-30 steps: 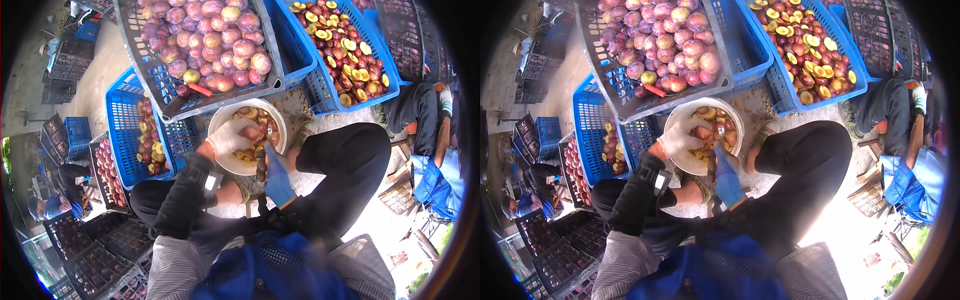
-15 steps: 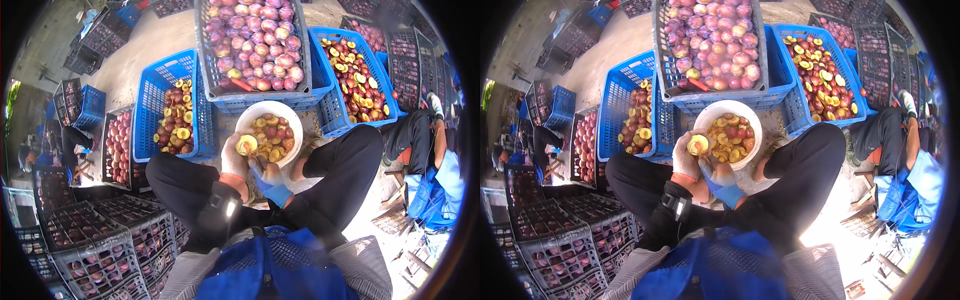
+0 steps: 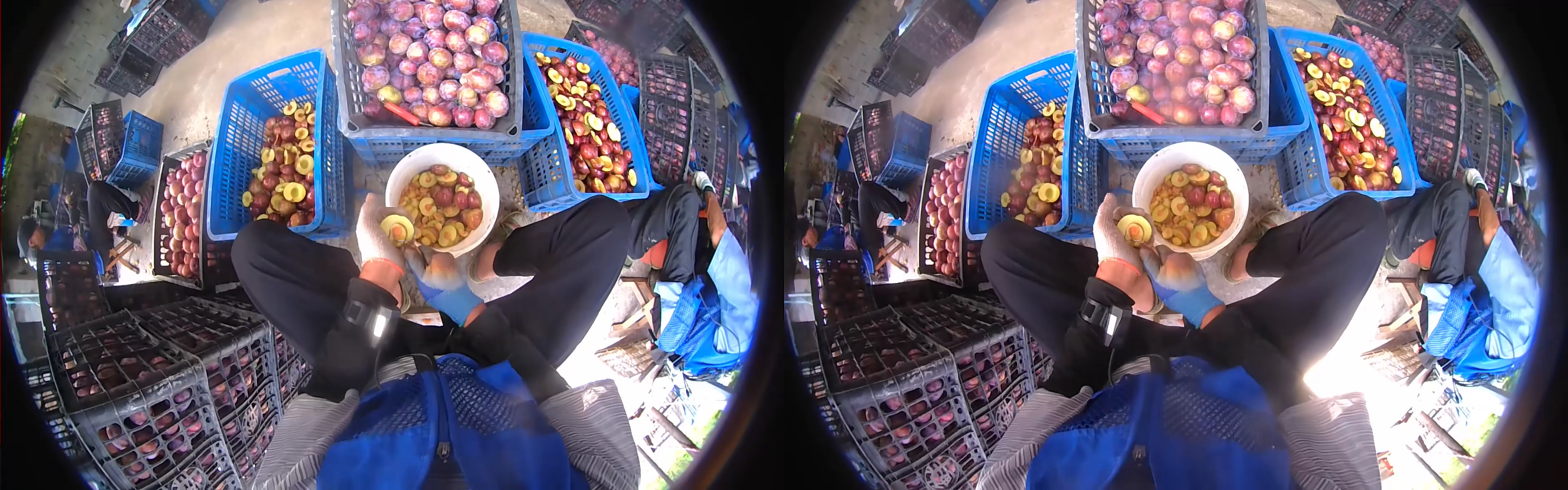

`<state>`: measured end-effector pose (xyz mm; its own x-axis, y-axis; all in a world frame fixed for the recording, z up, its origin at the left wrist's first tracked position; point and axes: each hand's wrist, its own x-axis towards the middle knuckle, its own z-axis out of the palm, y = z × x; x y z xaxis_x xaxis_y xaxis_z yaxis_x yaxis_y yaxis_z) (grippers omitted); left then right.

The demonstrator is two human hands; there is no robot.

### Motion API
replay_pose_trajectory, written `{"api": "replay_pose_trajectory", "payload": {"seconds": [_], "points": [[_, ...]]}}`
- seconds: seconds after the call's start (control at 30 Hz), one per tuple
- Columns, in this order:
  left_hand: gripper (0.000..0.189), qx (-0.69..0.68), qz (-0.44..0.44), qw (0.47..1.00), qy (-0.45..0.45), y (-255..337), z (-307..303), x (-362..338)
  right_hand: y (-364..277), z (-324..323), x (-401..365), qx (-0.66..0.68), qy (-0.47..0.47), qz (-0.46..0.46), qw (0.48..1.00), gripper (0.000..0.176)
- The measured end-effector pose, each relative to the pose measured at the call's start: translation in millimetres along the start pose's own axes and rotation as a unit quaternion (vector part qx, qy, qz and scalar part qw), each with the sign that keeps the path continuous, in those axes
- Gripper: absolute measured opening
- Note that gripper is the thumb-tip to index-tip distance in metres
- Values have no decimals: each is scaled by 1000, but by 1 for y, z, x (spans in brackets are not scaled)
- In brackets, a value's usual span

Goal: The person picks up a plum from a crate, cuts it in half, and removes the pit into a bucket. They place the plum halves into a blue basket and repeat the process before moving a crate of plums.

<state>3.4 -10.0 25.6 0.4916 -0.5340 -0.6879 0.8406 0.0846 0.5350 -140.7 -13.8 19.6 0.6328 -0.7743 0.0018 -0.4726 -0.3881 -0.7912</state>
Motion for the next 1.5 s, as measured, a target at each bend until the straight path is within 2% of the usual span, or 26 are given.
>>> {"api": "replay_pose_trajectory", "payload": {"seconds": [0.03,0.13,0.2,0.3,0.33,0.4,0.43,0.5,0.63,0.73,0.83,0.93,1.03,1.13,1.17,1.23,1.27,1.33,1.4,1.47,1.5], "points": [[55,10,11,1000,4,-2,-3,1,7,7,-1,20,6,-15,1000,48],[53,31,41,999,18,-4,-6,0,16,21,-3,114,-34,85,989,48],[51,30,57,997,34,-4,-2,1,13,16,-3,147,-51,88,984,48],[52,187,189,964,30,-6,-8,6,14,13,-7,142,-69,80,984,46],[52,181,199,963,22,-5,-5,7,17,13,-6,131,-72,75,986,47],[53,170,215,962,11,-6,-5,3,18,16,-6,197,-46,99,974,48],[52,122,182,975,34,-10,-9,4,18,17,-8,229,-34,111,966,50],[52,22,121,990,73,-13,-10,12,16,16,-8,186,-38,100,977,50],[49,134,209,966,72,-12,-3,1,5,5,-10,144,-35,106,983,54],[49,165,240,955,61,-16,-2,0,9,13,-10,179,3,119,977,57],[50,11,66,994,89,-14,-1,7,15,13,-10,209,-32,105,972,59],[50,155,191,966,74,-15,-1,0,5,-3,-8,337,-164,274,886,56],[51,276,312,907,-58,-12,-4,-2,6,-18,-11,505,-238,350,752,50],[51,209,186,957,-73,-2,-2,-2,-6,-25,-9,468,-191,330,797,47],[48,61,11,996,-58,-4,2,-4,-5,-26,-5,443,-223,317,808,46],[48,18,-7,993,-115,-11,-7,-7,-1,-23,-7,392,-293,299,819,45],[48,-4,-12,989,-150,-10,-6,-3,9,-19,-2,496,-329,329,733,45],[49,51,28,981,-187,-10,-1,-7,24,-12,-7,675,-375,382,508,47],[50,112,61,967,-221,-6,8,-10,25,-10,-12,715,-379,331,485,52],[54,12,-6,985,-174,-9,12,-2,21,-14,-3,749,-384,271,467,58],[56,-35,-35,988,-143,-13,14,1,21,-12,1,767,-399,244,440,60]]}}
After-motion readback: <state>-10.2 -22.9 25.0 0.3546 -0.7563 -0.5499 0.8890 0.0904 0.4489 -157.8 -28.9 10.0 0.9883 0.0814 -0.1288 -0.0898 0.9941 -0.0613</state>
